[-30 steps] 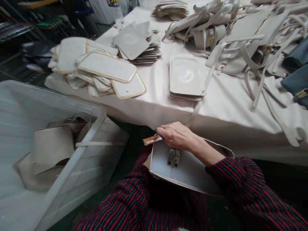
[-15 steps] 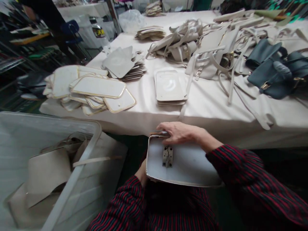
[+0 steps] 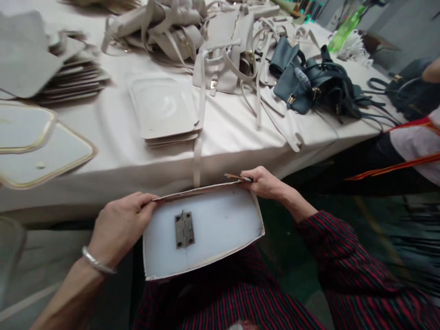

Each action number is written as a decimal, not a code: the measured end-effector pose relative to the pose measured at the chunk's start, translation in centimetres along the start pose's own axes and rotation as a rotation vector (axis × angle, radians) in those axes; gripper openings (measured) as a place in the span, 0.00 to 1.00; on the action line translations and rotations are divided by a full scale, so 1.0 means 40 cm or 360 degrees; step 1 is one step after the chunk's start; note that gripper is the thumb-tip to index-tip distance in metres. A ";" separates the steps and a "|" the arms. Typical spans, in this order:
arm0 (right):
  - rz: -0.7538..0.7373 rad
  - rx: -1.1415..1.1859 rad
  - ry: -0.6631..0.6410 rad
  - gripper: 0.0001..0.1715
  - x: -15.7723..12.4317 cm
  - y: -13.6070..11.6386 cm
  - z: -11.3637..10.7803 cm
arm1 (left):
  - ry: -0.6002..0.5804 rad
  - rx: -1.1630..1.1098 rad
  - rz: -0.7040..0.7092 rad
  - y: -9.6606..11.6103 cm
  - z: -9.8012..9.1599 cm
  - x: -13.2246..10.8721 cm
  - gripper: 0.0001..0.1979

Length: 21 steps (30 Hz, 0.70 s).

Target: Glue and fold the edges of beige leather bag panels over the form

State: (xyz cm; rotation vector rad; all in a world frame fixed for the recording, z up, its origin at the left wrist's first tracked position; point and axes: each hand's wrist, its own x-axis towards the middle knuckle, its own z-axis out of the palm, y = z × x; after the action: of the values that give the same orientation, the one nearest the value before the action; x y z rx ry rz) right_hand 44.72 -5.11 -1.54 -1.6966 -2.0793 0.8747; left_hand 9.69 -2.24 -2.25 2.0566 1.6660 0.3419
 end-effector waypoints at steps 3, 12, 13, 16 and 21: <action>0.0124 0.0309 -0.0153 0.13 0.017 0.023 0.002 | -0.0155 0.0086 -0.0092 0.004 0.002 0.013 0.20; 0.0155 0.0274 0.0311 0.19 -0.145 -0.031 0.058 | -0.0187 -0.0345 -0.0165 -0.001 0.004 -0.154 0.29; 0.0266 0.0391 0.0314 0.27 -0.183 -0.045 0.076 | -0.0245 -0.0515 -0.0319 -0.002 0.010 -0.190 0.35; 0.0627 0.0527 0.0570 0.14 -0.295 -0.083 0.146 | -0.0176 -0.0940 -0.0690 0.013 0.041 -0.291 0.31; 0.0755 0.0111 0.0989 0.14 -0.368 -0.117 0.227 | 0.0299 -0.0940 -0.0991 0.045 0.094 -0.362 0.20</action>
State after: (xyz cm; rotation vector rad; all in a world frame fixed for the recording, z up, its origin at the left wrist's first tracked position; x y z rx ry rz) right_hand 39.35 -22.08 -3.55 -2.1164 -1.2540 0.4332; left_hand 9.64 -17.27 -3.16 1.0503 1.9167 0.7151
